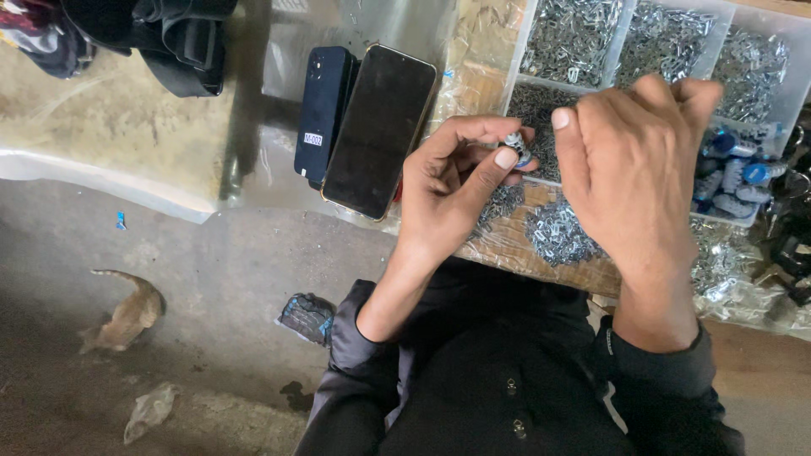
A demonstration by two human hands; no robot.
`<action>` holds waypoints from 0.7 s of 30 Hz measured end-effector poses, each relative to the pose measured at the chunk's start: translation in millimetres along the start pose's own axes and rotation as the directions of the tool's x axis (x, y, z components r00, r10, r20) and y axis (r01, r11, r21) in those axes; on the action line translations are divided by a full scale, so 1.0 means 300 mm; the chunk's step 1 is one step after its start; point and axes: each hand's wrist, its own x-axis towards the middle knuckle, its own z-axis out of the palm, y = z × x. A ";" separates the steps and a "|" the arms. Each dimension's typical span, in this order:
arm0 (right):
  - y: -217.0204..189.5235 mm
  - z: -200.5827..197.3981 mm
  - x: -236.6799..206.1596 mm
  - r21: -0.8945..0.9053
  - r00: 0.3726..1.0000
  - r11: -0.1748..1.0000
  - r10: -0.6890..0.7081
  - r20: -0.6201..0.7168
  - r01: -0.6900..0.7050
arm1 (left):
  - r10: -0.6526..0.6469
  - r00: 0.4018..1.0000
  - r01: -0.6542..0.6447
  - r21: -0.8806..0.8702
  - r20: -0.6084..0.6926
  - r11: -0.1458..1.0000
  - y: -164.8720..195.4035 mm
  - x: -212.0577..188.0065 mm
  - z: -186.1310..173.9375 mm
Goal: The person repeatedly picks up small metal key blanks and inserts them into cylindrical key bodies. They handle each unit one at a time, aligning the blank with the body and pressing it in, then placing the assembled unit back on the table.
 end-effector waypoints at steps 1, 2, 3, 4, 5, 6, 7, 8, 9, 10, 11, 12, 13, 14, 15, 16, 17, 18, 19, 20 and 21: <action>-0.001 0.000 0.001 0.015 1.000 1.000 0.000 -0.010 0.000 | 0.010 1.000 -0.010 0.010 0.003 1.000 -0.001 0.001 0.003; -0.002 0.000 0.001 0.027 1.000 1.000 -0.015 -0.020 0.016 | 0.020 1.000 -0.020 0.021 0.006 1.000 -0.002 0.001 0.005; -0.004 0.000 0.002 0.038 0.999 0.999 -0.029 -0.028 0.030 | 0.020 1.000 -0.020 0.028 0.002 0.999 -0.003 -0.001 0.008; -0.004 -0.001 0.002 0.078 0.999 0.997 -0.025 -0.043 0.028 | 0.020 1.000 -0.020 0.034 -0.001 0.999 -0.003 -0.002 0.009; -0.006 -0.004 0.000 0.118 0.998 0.993 -0.021 -0.059 0.028 | 0.022 1.000 -0.021 0.040 -0.003 0.999 -0.003 -0.002 0.011; -0.005 -0.006 0.001 0.188 0.997 0.982 0.000 -0.079 0.015 | 0.026 1.000 -0.026 0.040 0.000 0.999 -0.003 -0.001 0.012; -0.005 -0.014 -0.003 0.220 0.995 0.975 0.003 -0.097 0.018 | 0.028 1.000 -0.028 0.040 0.003 0.999 -0.003 -0.002 0.014; -0.006 -0.017 -0.004 0.252 0.993 0.967 0.006 -0.116 0.023 | 0.031 1.000 -0.031 0.040 0.004 0.999 -0.003 -0.003 0.015; -0.004 -0.029 -0.010 0.245 0.991 0.969 -0.008 -0.135 0.041 | 0.029 1.000 -0.029 0.040 0.004 0.999 -0.003 -0.003 0.015; -0.005 -0.033 -0.013 0.230 0.991 0.972 -0.017 -0.134 0.048 | 0.027 1.000 -0.027 0.039 0.004 0.999 -0.003 -0.003 0.017; -0.006 -0.039 -0.015 0.215 0.991 0.975 -0.027 -0.132 0.055 | 0.025 1.000 -0.025 0.038 0.004 0.999 -0.002 -0.003 0.017; -0.008 -0.041 -0.016 0.193 0.993 0.980 -0.028 -0.110 0.049 | 0.024 1.000 -0.024 0.037 0.004 0.999 -0.003 -0.003 0.019; -0.010 -0.040 -0.016 0.182 0.996 0.983 -0.013 -0.089 0.029 | 0.022 1.000 -0.022 0.035 0.004 0.999 -0.003 -0.002 0.021; -0.012 -0.040 -0.017 0.171 0.998 0.985 0.003 -0.067 0.009 | 0.021 1.000 -0.022 0.034 0.006 0.999 -0.004 -0.001 0.023; -0.015 -0.035 -0.015 0.172 0.998 0.985 0.034 -0.045 -0.026 | 0.022 1.000 -0.022 0.034 0.009 0.999 -0.004 -0.001 0.025; -0.017 -0.032 -0.014 0.187 0.998 0.982 0.047 -0.042 -0.039 | 0.022 1.000 -0.023 0.034 0.011 0.999 -0.005 -0.001 0.028; -0.019 -0.029 -0.013 0.203 0.997 0.978 0.061 -0.039 -0.052 | 0.024 1.000 -0.024 0.033 0.012 0.999 -0.005 0.000 0.030; -0.021 -0.027 -0.012 0.234 0.997 0.971 0.058 -0.055 -0.043 | 0.016 1.000 -0.016 0.032 0.014 0.999 -0.006 0.000 0.031; -0.022 -0.027 -0.013 0.270 0.997 0.962 0.053 -0.064 -0.034 | 0.007 1.000 -0.008 0.031 0.016 1.000 -0.007 -0.001 0.033; -0.025 -0.029 -0.014 0.304 0.996 0.952 0.048 -0.074 -0.024 | -0.001 1.000 0.000 0.029 0.019 1.000 -0.008 -0.001 0.034; -0.026 -0.032 -0.015 0.343 0.996 0.939 0.040 -0.077 -0.011 | -0.001 1.000 0.000 0.015 0.026 1.000 -0.009 -0.002 0.035</action>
